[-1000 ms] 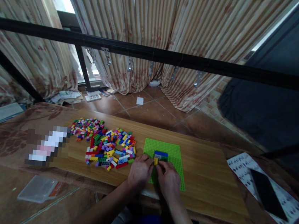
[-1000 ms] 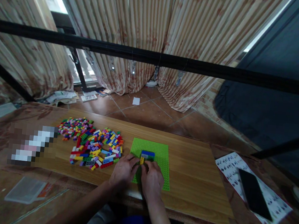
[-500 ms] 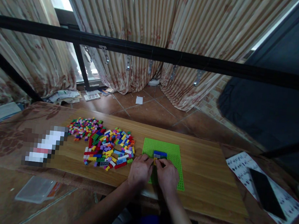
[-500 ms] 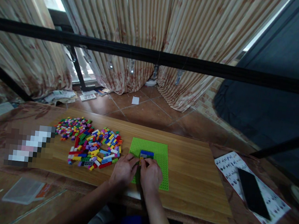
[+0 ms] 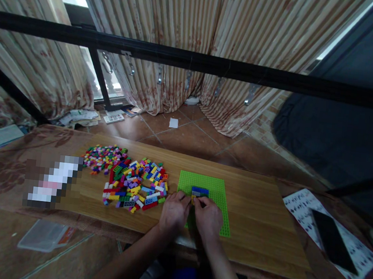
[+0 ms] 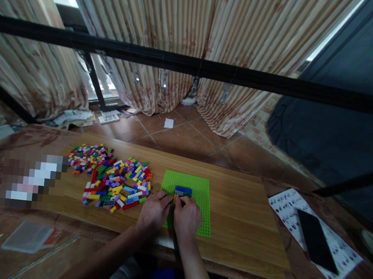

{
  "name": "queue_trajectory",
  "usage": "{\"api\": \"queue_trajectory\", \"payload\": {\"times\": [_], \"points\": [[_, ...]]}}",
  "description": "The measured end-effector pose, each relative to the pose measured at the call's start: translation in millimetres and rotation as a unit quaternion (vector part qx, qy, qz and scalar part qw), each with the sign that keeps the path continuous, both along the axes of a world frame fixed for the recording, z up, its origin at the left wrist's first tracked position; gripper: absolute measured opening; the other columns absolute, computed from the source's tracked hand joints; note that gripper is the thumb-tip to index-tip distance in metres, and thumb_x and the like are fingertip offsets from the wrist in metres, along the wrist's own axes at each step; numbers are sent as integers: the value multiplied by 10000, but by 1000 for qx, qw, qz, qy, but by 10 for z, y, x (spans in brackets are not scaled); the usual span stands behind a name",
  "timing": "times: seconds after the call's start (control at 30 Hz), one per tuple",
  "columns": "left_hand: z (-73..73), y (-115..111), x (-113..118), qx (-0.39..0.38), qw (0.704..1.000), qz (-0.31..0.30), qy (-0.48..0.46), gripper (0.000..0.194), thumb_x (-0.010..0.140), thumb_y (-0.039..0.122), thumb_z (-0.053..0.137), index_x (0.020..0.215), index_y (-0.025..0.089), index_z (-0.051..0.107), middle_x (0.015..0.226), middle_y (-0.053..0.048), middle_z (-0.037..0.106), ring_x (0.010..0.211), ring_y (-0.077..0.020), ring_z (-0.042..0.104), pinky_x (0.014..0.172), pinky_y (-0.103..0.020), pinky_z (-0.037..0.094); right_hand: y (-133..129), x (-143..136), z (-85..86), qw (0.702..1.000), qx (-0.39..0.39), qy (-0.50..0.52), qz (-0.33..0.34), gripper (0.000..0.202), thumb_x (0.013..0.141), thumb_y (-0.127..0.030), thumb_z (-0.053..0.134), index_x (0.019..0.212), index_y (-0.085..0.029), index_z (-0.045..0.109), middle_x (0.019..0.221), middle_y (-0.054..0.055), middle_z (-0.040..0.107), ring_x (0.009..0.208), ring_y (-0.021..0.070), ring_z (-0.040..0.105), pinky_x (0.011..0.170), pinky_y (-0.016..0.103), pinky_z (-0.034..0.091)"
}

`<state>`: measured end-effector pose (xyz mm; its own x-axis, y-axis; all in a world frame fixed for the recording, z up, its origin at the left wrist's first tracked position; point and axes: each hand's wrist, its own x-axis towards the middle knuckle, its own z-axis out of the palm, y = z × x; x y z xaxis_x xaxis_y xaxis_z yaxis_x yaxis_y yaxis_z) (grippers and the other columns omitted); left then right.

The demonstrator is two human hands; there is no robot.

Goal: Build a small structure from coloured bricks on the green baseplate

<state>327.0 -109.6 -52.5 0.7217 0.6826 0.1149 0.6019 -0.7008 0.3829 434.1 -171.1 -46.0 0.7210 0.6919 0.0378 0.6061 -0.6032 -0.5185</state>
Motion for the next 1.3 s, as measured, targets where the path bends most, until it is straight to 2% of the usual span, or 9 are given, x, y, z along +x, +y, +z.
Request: {"api": "queue_trajectory", "payload": {"times": [0.37, 0.63, 0.87, 1.0, 1.1, 1.2, 1.3], "points": [[-17, -1, 4, -6, 1000, 12, 0, 287, 939, 294, 397, 986, 233, 673, 955, -75, 640, 851, -204, 580, 764, -331, 428, 35, 24, 29, 999, -34, 14, -2, 318, 845, -439, 507, 762, -217, 719, 722, 75, 710, 634, 199, 643, 510, 289, 328], [19, 3, -8, 14, 1000, -13, 23, 299, 939, 269, 369, 963, 221, 663, 946, -71, 636, 832, -207, 577, 763, -333, 425, 3, -44, 28, 998, -52, -18, 12, 293, 895, -383, 466, 752, -212, 657, 742, 45, 691, 654, 160, 624, 520, 263, 289], [90, -35, 2, 28, 999, 5, 43, 259, 926, 222, 403, 965, 221, 659, 955, -65, 629, 853, -202, 584, 786, -334, 431, -43, -49, -12, 999, -5, -34, 16, 367, 938, -370, 379, 741, -203, 640, 774, 49, 679, 676, 151, 614, 577, 248, 319], [91, -46, -3, 34, 999, 5, 39, 226, 925, 240, 437, 1005, 229, 648, 970, -53, 622, 880, -198, 584, 798, -331, 434, -166, 128, 3, 998, 55, -28, -10, 434, 949, -342, 295, 770, -171, 652, 788, 92, 683, 702, 175, 618, 630, 261, 362], [78, -48, -1, 36, 999, 6, 39, 229, 934, 263, 435, 1022, 235, 644, 980, -48, 617, 885, -194, 583, 802, -331, 432, -308, 282, 10, 995, 99, -12, -12, 415, 930, -353, 321, 801, -164, 668, 805, 92, 687, 718, 186, 617, 658, 272, 390], [78, -55, 9, 32, 999, 11, 35, 234, 939, 279, 431, 1015, 227, 646, 985, -50, 617, 897, -191, 581, 813, -328, 427, -404, 334, -10, 991, 136, 8, 16, 352, 904, -344, 378, 895, -161, 679, 870, 83, 687, 770, 186, 618, 696, 274, 420], [85, -66, 15, 33, 999, 14, 29, 245, 944, 273, 414, 1017, 222, 643, 971, -47, 616, 896, -189, 583, 814, -326, 427, -399, 262, -43, 986, 146, 11, 78, 327, 901, -297, 393, 1006, -169, 676, 926, 75, 674, 853, 184, 606, 774, 282, 436]]}}
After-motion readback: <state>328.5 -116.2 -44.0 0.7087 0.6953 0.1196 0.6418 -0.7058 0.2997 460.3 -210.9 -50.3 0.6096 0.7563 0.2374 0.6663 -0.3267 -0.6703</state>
